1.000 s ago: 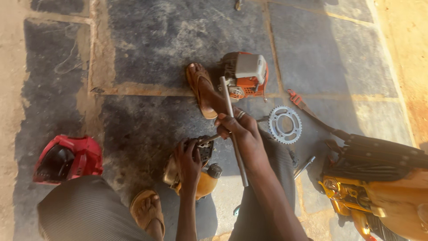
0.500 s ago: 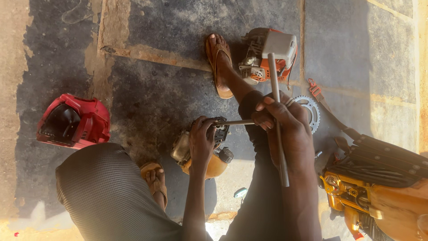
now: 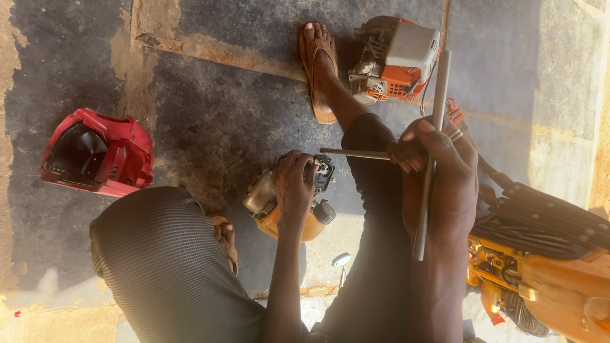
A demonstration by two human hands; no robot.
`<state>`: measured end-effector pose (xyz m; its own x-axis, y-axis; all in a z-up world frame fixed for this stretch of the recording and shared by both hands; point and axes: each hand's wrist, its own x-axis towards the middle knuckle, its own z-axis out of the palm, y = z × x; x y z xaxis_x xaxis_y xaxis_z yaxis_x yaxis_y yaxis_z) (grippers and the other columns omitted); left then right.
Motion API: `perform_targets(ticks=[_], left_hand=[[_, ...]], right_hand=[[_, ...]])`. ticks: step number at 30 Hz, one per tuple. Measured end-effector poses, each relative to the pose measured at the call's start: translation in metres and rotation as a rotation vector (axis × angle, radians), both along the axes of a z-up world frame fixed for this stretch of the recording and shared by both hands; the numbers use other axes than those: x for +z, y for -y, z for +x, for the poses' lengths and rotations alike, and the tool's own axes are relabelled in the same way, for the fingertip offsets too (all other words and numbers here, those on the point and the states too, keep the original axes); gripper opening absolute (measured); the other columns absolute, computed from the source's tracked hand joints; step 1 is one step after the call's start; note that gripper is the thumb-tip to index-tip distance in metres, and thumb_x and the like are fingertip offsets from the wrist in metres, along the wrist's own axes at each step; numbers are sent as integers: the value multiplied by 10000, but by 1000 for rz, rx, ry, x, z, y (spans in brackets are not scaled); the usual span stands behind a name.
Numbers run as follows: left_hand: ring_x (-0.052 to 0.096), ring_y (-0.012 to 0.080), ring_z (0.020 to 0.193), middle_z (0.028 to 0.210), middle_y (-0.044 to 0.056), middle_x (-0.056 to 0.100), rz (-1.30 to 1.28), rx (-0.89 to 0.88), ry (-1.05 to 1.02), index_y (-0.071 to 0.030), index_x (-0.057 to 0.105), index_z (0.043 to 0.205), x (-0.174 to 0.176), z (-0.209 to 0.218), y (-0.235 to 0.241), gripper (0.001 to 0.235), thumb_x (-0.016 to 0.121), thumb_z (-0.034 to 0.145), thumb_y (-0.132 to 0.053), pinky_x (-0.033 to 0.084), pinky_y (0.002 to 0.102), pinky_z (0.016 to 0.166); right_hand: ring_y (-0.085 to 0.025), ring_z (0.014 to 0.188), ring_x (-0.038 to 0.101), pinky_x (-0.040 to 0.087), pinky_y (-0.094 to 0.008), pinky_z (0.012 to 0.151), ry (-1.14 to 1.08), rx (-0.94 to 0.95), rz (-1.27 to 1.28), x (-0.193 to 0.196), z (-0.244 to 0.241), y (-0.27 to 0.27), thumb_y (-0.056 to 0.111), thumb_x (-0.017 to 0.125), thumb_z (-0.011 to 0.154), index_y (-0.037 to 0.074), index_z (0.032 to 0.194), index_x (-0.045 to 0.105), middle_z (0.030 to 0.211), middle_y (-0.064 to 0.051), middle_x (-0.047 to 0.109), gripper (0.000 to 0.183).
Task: The person sits on the floor and uses a T-handle wrench to loosen and remove bolts from a small engine. They remove the top cover and then use a screwdriver to adjust internal components.
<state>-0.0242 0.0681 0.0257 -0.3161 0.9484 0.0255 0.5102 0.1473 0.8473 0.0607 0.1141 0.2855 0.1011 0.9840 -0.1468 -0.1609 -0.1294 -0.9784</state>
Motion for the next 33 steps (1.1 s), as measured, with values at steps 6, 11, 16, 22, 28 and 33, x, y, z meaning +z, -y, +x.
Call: perform_targets(ticks=[6,11,16,22,28,33], left_hand=[[633,260,936,975,75,634,77,6,53,-81,597,985,0,4,2,152,707,932,-171,458,473,828],[623,287,932,971,109,628,41,5,43,-54,579,1020,-1,7,2,107,629,1008,-149,480,479,861],[623,296,949,992,127,625,54,43,48,-38,568,1061,3,6,6,102,597,1021,-127,492,470,847],[635,273,951,996,125,632,45,11,69,-31,575,1075,-1,6,9,101,598,1023,-115,501,457,841],[635,276,993,1045,138,645,230,21,7,-11,594,1107,-14,11,12,107,592,1024,-77,526,450,859],[616,203,871,976,119,626,197,42,111,-11,596,1054,-34,14,13,63,546,1017,-12,520,407,760]], right_hand=[[-132,668,414,392,-340,757,-95,-56,49,3,-8,4,92,621,1014,-21,930,598,694,-20,443,143],[-135,687,421,396,-345,779,-151,-38,81,-2,-2,4,93,613,1035,-23,947,604,722,-31,466,146],[-142,701,431,380,-330,769,-192,-5,101,-1,10,5,110,607,1055,-14,965,602,723,-29,462,154],[-145,693,443,364,-310,714,-234,6,122,-1,27,8,107,612,1073,-33,973,603,703,-38,461,172],[-137,672,436,354,-307,682,-279,-14,125,-5,36,7,97,614,1081,-58,982,609,703,-45,462,184],[-122,675,425,343,-292,679,-313,41,141,-8,40,9,98,604,1113,-68,962,601,725,-53,466,225]])
